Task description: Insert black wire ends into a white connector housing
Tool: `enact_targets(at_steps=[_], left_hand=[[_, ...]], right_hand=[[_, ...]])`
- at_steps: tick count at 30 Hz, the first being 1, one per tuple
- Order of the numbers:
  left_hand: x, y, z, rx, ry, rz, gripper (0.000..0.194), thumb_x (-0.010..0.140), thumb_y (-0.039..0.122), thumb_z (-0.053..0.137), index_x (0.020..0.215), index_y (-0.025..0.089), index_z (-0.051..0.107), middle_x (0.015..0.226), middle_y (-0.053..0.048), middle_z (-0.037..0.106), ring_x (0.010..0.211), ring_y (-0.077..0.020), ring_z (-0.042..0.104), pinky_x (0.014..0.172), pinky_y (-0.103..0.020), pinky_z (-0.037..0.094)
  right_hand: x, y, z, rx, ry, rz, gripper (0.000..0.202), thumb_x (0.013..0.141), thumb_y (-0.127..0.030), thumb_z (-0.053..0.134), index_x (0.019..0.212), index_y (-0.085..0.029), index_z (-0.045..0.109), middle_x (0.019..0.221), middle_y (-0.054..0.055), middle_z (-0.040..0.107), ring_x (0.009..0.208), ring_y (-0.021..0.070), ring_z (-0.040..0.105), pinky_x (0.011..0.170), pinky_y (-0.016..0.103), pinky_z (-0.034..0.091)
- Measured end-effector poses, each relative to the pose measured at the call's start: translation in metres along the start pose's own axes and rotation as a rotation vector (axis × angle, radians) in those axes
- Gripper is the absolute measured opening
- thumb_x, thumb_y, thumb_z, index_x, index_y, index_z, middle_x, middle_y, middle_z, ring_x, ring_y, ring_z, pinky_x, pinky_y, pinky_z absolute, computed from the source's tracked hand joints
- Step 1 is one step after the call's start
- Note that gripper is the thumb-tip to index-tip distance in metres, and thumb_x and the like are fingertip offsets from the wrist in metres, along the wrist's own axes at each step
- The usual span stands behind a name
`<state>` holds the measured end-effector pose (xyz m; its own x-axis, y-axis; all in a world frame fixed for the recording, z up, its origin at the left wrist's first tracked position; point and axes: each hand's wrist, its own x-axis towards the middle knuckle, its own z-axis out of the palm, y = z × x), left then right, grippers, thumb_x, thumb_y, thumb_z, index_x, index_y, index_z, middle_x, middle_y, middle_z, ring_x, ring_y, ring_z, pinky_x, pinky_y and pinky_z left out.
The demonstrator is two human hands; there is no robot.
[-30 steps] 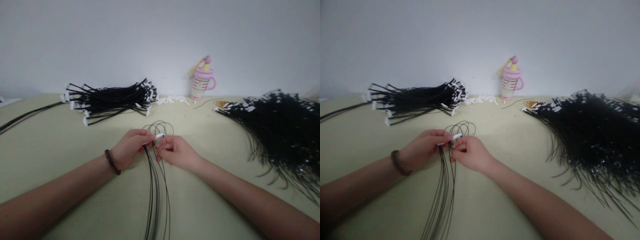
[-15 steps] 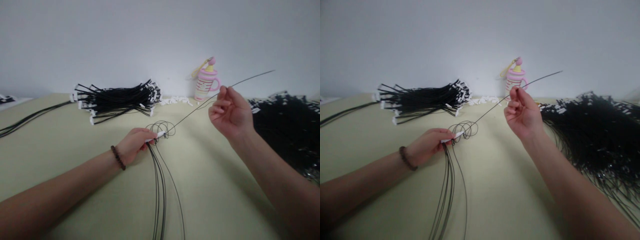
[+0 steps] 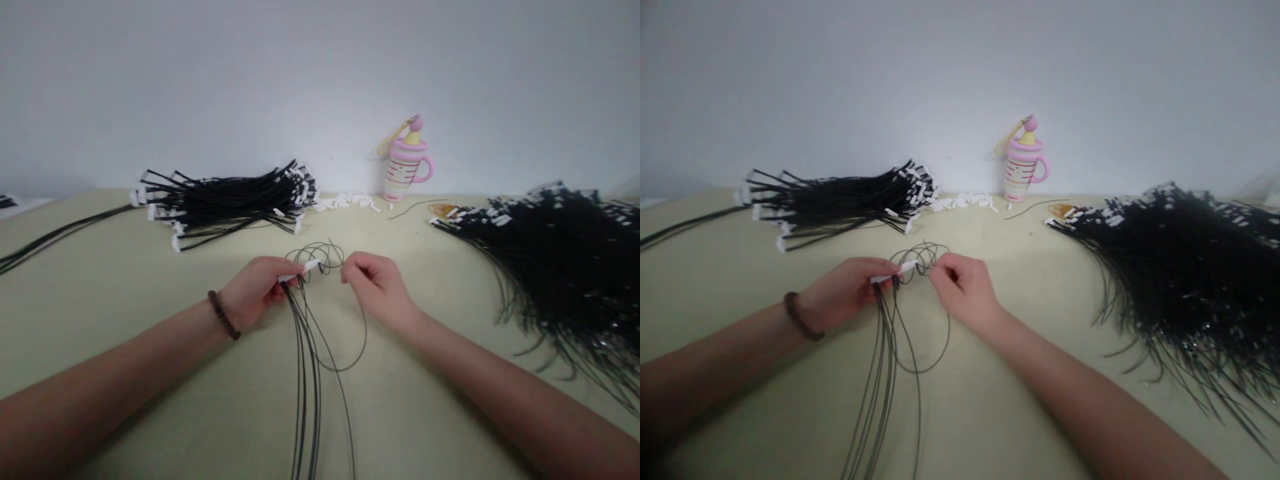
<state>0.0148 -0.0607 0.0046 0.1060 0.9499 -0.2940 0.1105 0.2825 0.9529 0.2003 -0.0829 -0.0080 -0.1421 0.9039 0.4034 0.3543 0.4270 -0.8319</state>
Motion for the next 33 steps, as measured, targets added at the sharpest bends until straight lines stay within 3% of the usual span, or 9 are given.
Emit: enact_targets(at_steps=[4,12,33], left_hand=[[0.000,0.002,0.000,-0.064,0.014,-0.043,0.012,0.060,0.020,0.067,0.061,0.010,0.062,0.058,0.000,0.052,0.050,-0.0062,0.042,0.043,-0.018,0.031],[0.002,0.003,0.000,-0.163,0.027,-0.086,0.009,0.060,0.015,0.068,0.062,0.008,0.062,0.054,0.001,0.052,0.046,-0.0044,0.042,0.041,-0.017,0.032],[0.001,0.001,0.001,-0.121,0.025,-0.036,0.012,0.059,0.019,0.069,0.062,0.009,0.062,0.058,0.000,0.052,0.049,-0.0052,0.042,0.043,-0.018,0.032]], right_hand=[[-0.012,0.001,0.015,-0.167,-0.115,-0.037,0.022,0.073,-0.016,0.045,0.052,-0.015,0.043,0.049,-0.005,0.037,0.050,0.0060,0.035,0.048,0.020,0.024],[-0.015,0.007,0.014,-0.189,-0.087,0.002,0.019,0.069,-0.018,0.047,0.050,-0.015,0.044,0.046,-0.005,0.036,0.047,0.0056,0.034,0.047,0.019,0.024],[-0.015,0.006,0.015,-0.261,-0.096,-0.004,0.021,0.070,-0.019,0.047,0.050,-0.015,0.047,0.046,-0.005,0.038,0.046,0.0057,0.035,0.047,0.020,0.024]])
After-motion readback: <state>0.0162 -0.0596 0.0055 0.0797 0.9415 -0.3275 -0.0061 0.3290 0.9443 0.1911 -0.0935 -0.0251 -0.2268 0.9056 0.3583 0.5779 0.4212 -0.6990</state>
